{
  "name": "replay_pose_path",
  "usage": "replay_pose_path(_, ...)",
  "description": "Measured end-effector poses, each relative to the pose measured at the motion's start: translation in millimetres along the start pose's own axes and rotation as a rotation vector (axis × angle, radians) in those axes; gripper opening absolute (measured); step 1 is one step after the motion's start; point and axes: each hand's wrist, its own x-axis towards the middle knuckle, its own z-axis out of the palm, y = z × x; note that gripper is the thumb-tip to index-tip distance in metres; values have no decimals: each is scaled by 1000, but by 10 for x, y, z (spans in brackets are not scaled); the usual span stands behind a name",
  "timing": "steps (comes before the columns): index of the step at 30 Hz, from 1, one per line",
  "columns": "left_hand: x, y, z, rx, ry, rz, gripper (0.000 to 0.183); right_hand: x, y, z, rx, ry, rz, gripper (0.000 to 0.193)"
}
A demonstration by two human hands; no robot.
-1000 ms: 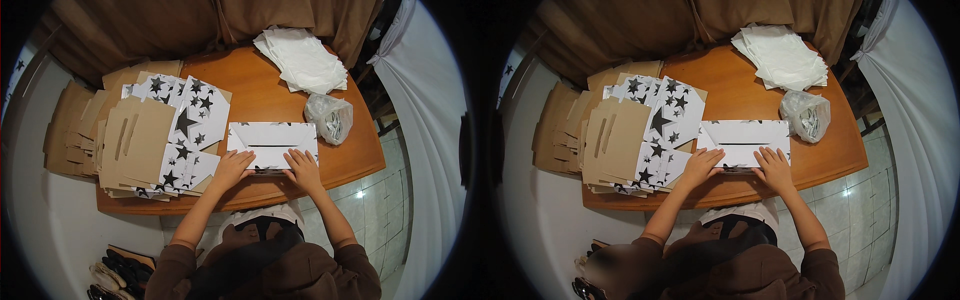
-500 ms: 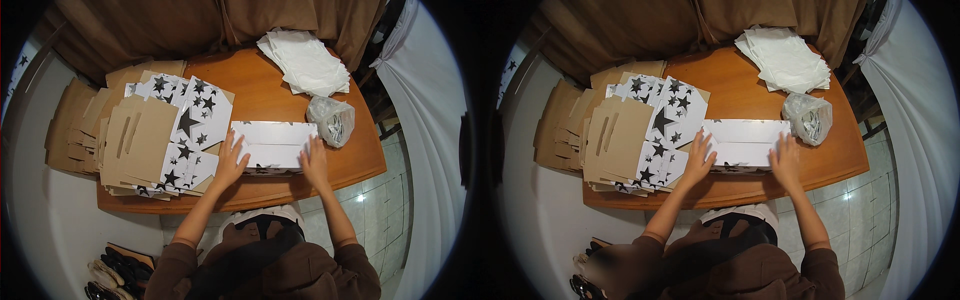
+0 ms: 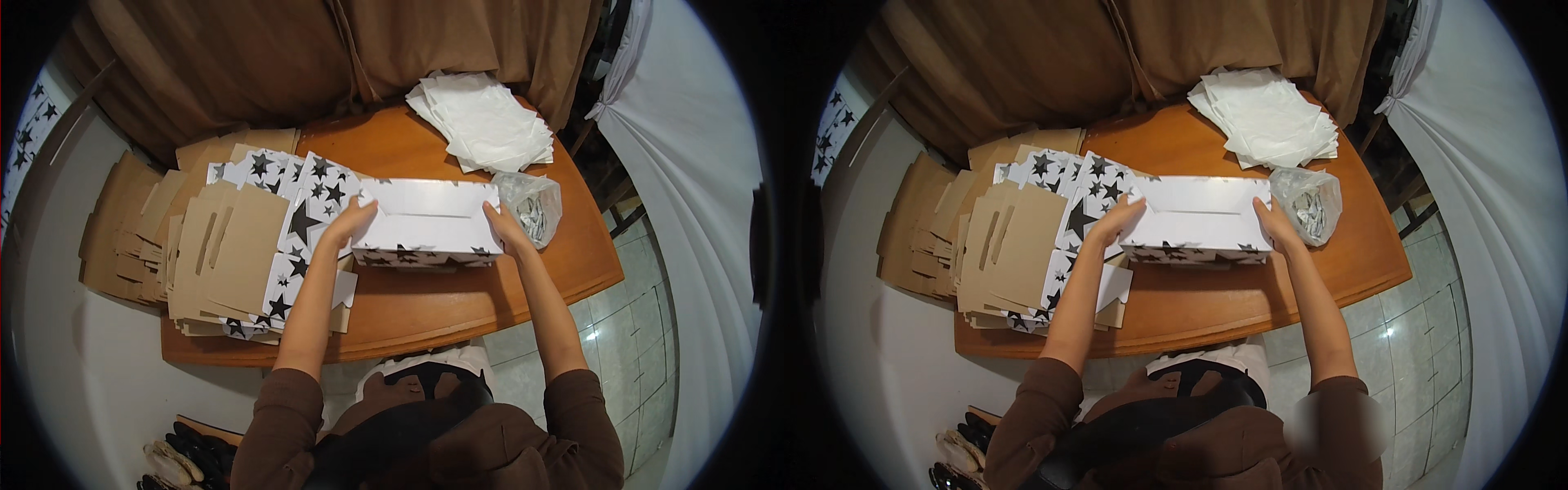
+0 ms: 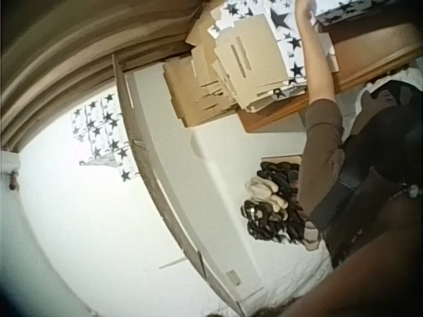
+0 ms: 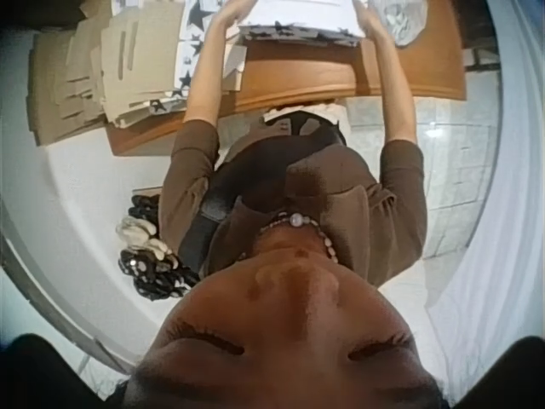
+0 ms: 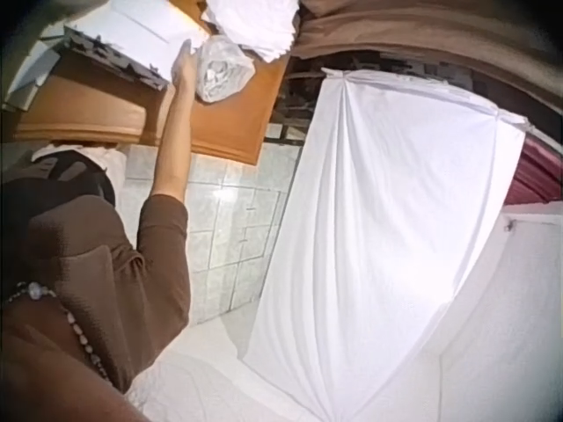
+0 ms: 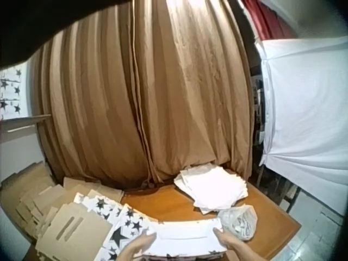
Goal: Fold flat cardboard components into finished shoe boxes and stack them on a wall shelf.
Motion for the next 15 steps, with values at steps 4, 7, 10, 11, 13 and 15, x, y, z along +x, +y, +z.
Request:
replay_pose_path(4,2,449,-344,-202,45,21,80,37,-589,180,142,-2,-162,57)
replay_pose_path(7,-28,475,-395,-427,74,129,73,59,-711,114,421,-27,-297,53)
replay_pose_path(10,2,232,-376,-565,134,174,62,45,-653,93,834,-84,-361,37)
replay_pose_path(11,-3,128,-365,-485,126,274,57,54,-610,105,779,-26,-345,36)
replay_pose_path(13,-77,-67,-305,-480,63,390,65,0,-508,99,686,-67,-360,46)
replay_pose_path(15,-153,-180,-192,-521,28,400,67,-51,-321,34,552,-25,-383,51)
